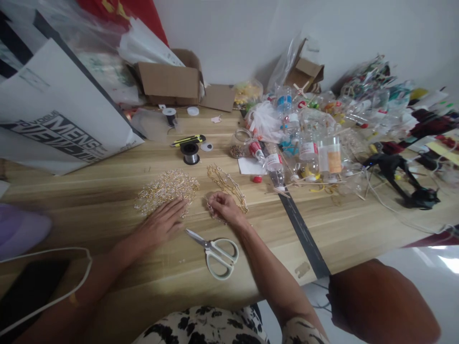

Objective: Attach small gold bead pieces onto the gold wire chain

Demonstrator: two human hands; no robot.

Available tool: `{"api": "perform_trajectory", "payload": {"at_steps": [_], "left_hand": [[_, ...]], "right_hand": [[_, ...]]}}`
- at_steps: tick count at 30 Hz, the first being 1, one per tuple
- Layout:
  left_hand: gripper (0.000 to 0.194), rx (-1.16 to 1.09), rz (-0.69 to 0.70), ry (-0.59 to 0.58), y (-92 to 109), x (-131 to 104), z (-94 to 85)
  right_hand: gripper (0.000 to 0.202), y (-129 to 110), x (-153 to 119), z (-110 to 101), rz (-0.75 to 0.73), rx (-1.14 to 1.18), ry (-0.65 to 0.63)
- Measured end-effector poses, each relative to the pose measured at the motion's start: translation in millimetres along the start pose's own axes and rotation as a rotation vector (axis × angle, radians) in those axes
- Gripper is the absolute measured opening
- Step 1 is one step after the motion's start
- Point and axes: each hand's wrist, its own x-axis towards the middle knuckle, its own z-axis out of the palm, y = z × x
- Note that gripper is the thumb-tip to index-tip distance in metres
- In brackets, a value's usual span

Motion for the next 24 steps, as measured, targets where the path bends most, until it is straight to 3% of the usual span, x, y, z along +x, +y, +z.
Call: {"api": "perform_trajectory", "payload": {"at_steps": [9,18,24], "left_hand": [[0.036,-0.103,-0.067,0.076,-4,4,-11.4],[0.028,-0.189,-0.015,0.104,-1,6,-11.7],[0.025,-0.207,-0.010,0.150,-3,19,-17.4]], "right_hand": [[0.034,5,1,-4,0.006,-0.012,-0.020],[0.034,0,1,-2,0.004,-0.015,-0.005],[0.034,0,1,-1,0.021,0.015,-0.017]]}}
